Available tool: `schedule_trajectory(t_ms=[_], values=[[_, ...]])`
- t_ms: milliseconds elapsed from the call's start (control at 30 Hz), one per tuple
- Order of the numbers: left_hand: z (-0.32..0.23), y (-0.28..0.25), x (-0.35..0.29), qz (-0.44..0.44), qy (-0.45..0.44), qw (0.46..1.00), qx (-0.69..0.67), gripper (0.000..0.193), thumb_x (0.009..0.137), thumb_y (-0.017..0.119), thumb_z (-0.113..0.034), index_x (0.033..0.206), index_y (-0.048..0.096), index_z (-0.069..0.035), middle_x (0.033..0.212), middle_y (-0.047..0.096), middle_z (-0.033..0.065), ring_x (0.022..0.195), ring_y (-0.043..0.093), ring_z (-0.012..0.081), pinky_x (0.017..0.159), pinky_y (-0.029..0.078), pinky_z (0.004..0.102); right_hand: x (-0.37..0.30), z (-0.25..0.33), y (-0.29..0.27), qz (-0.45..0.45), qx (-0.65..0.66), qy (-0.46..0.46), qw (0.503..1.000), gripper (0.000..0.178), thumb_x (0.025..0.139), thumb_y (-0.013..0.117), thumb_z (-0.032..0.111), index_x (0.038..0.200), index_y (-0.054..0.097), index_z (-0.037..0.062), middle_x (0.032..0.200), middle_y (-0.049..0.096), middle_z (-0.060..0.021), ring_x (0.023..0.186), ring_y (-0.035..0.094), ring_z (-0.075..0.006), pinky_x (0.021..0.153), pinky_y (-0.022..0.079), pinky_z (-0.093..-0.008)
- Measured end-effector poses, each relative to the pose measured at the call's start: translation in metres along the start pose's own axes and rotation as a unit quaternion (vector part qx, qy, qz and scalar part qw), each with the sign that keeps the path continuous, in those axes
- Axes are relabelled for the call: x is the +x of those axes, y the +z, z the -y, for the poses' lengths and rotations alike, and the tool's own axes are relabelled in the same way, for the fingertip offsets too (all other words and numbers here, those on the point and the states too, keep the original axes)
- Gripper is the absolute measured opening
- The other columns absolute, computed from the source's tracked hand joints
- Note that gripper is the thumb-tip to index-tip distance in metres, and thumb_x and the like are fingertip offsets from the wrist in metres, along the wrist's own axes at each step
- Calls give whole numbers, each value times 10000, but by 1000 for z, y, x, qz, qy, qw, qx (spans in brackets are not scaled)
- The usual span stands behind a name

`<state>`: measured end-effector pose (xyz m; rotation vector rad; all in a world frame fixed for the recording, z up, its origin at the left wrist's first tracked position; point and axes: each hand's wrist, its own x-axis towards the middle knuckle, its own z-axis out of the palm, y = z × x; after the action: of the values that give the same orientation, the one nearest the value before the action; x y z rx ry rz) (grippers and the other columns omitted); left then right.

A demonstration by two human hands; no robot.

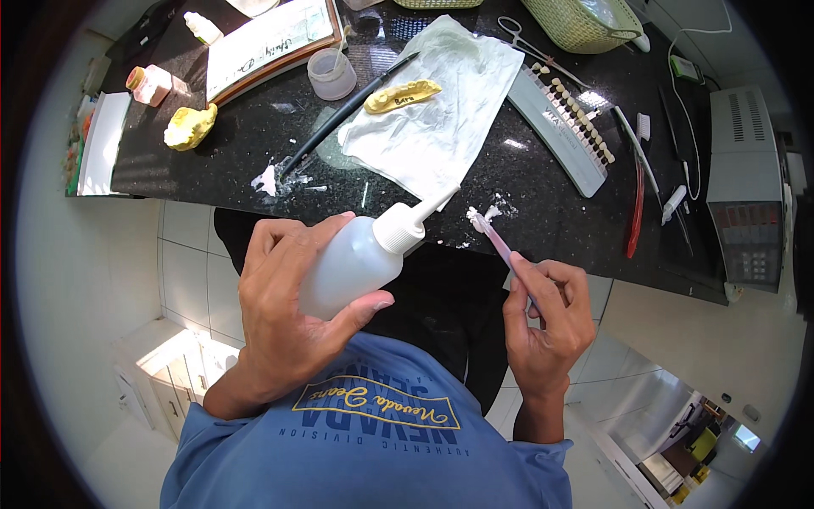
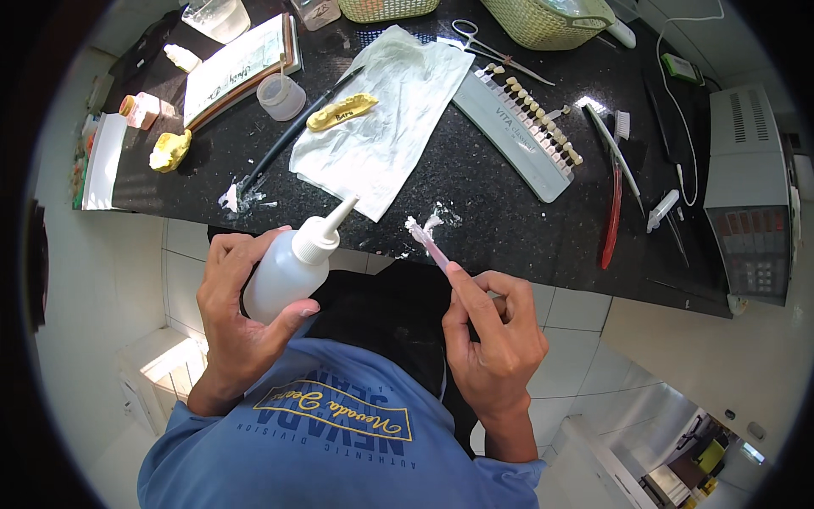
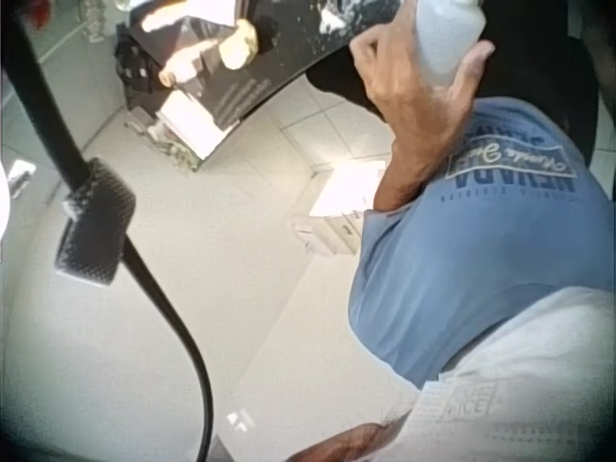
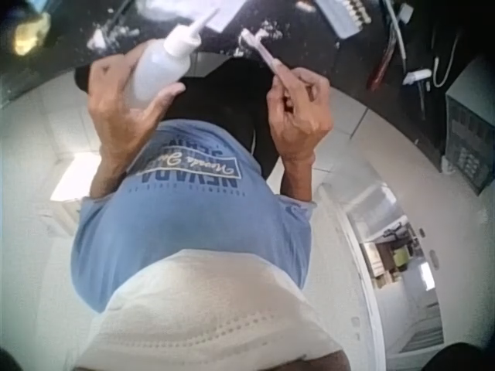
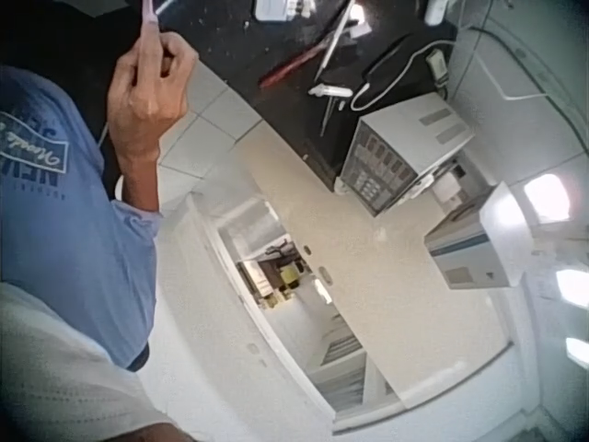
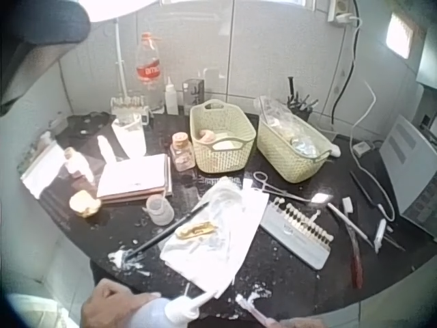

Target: Applying material to a dental model and cleaning a prosthetic component at a lab bench.

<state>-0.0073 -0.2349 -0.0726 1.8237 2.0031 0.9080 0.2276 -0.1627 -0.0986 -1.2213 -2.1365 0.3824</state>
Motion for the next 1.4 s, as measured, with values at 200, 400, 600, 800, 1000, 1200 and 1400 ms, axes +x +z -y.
schedule_trajectory(t_ms=[200, 400, 600, 800, 1000, 1200, 1400], values=[[-3, 3, 8, -24, 5, 999, -24, 579, 681, 833, -315, 1115, 618, 2, 1059, 647, 123, 894, 548, 223, 786, 450, 336, -2, 8, 6, 17, 7, 18, 1000, 326, 754, 681, -79, 1038, 731, 73, 848, 583, -55, 605, 538, -85, 461, 398, -217], [-4, 1, 15, -31, -37, 997, -57, 586, 704, 830, -331, 1106, 595, 23, 1017, 635, 104, 894, 576, 172, 822, 447, 308, 1, -1, 4, -38, -9, 6, 999, 386, 699, 707, -85, 1054, 720, 66, 861, 582, -46, 492, 509, -73, 416, 374, -236], [-9, 0, 41, -70, -19, 977, -200, 738, 771, 797, -324, 1308, 465, 59, 1141, 609, 132, 1086, 586, 200, 959, 433, 336, 2, -8, -2, -9, 28, 35, 999, 349, 728, 698, -73, 1045, 727, 72, 846, 593, -47, 483, 468, -52, 408, 350, -248], [-8, 4, 37, -92, -12, 965, -246, 588, 735, 823, -247, 1176, 562, 41, 1011, 667, 131, 968, 644, 189, 895, 469, 319, 0, -10, -5, 15, 43, 40, 998, 348, 713, 702, -78, 1024, 734, 73, 832, 590, -42, 497, 486, -50, 420, 358, -224], [0, 4, 21, -37, -44, 980, -190, 579, 709, 840, -247, 1146, 587, 36, 1018, 668, 144, 945, 658, 214, 866, 488, 329, -2, -10, -4, -2, 47, 37, 998, 332, 725, 679, -99, 1007, 737, 66, 830, 579, -49, 612, 533, -81, 470, 371, -216], [0, 7, 12, -25, -64, 977, -200, 585, 689, 854, -233, 1135, 592, 40, 1017, 673, 146, 938, 660, 208, 851, 495, 327, -3, -19, -1, 15, 38, -8, 999, 386, 691, 715, -89, 1036, 731, 83, 838, 573, -30, 500, 499, -56, 436, 377, -225], [2, 12, 12, -27, -54, 976, -211, 601, 686, 859, -229, 1145, 583, 44, 1011, 676, 142, 925, 662, 201, 858, 494, 325, -5, -16, -2, -9, 32, 6, 999, 388, 691, 710, -94, 1040, 729, 75, 842, 578, -40, 500, 488, -51, 429, 370, -223]])
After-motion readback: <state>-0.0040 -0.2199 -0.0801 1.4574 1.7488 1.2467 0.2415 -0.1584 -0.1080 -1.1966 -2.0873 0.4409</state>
